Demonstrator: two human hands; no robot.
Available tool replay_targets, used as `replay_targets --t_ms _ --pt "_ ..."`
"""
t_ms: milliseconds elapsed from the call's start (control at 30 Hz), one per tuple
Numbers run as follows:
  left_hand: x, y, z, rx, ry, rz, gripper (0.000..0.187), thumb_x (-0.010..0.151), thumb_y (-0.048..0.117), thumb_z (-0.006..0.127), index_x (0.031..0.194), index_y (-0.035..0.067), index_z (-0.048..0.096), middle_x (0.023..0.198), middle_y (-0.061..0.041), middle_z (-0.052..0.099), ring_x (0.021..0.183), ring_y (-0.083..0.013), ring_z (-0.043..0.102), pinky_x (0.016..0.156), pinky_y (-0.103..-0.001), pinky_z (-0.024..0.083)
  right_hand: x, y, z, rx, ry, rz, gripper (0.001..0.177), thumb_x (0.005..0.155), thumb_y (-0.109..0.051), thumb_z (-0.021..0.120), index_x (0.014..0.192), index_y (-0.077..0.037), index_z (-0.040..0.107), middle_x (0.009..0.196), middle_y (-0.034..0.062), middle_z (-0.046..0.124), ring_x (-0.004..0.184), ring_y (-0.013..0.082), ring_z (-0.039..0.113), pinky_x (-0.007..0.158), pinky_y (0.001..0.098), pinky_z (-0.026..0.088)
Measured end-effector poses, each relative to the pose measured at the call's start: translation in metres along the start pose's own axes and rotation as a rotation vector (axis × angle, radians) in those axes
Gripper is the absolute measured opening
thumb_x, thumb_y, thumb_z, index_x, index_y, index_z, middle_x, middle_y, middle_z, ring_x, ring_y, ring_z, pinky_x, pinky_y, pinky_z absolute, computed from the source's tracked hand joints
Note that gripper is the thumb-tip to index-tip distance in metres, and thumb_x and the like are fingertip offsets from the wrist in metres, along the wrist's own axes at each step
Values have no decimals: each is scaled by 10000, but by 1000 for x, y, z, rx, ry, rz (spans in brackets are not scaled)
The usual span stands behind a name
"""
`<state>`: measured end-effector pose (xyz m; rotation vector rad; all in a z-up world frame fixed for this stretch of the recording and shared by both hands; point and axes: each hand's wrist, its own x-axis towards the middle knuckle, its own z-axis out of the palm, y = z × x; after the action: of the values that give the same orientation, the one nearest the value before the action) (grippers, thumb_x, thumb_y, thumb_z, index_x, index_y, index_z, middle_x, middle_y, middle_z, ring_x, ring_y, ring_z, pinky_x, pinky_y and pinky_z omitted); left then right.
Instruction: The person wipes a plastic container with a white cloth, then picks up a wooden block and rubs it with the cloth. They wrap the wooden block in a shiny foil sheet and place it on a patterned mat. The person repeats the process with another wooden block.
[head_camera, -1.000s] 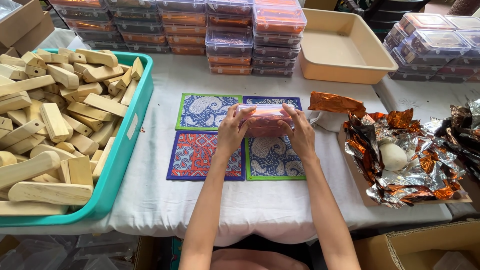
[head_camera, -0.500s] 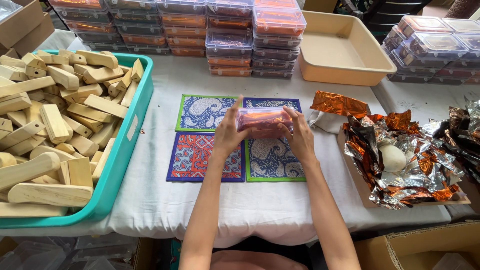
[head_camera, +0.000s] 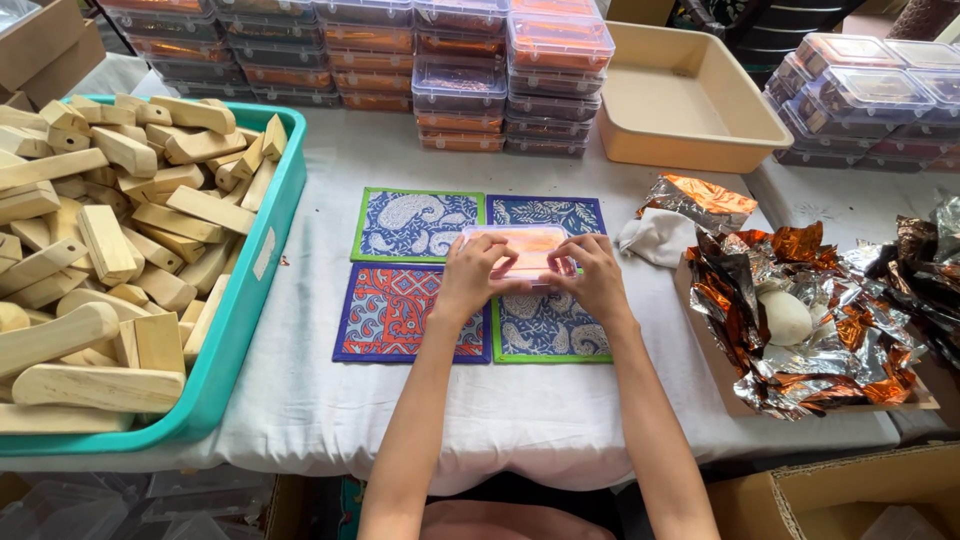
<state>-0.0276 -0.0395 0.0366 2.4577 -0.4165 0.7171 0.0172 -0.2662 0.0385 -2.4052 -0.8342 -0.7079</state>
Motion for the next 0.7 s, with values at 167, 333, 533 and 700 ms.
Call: replay_targets --t_ms 167,333,533,700 --pt "-2 -19 22 -27 44 5 346 860 483 762 905 140 761 1103 -13 733 1072 -208 680 1106 -487 406 0 0 4 57 -41 98 271 879 -381 794 983 -130 783 1055 33 706 1063 259 608 932 392 512" --pt "-2 -21 26 -38 85 25 266 925 401 732 932 137 764 1065 -1 743 1025 -202 685 1048 -448 441 -2 -2 6 77 27 73 304 926 -346 777 1105 -101 757 1144 81 695 1094 288 610 947 411 509" --pt "-1 -14 21 8 179 39 210 953 344 712 958 140 760 962 -17 751 929 -202 698 978 -429 445 12 10 17 98 234 60 435 965 -255 740 1364 -118 635 1345 130 619 1276 333 572 1095 441 466" --pt "-2 -7 24 62 190 35 153 940 288 703 912 144 749 917 -13 747 897 -199 700 941 -429 423 47 75 36 -277 -68 408 606 947 -566 669 1387 -152 607 1476 252 434 1430 423 329 1182 550 301"
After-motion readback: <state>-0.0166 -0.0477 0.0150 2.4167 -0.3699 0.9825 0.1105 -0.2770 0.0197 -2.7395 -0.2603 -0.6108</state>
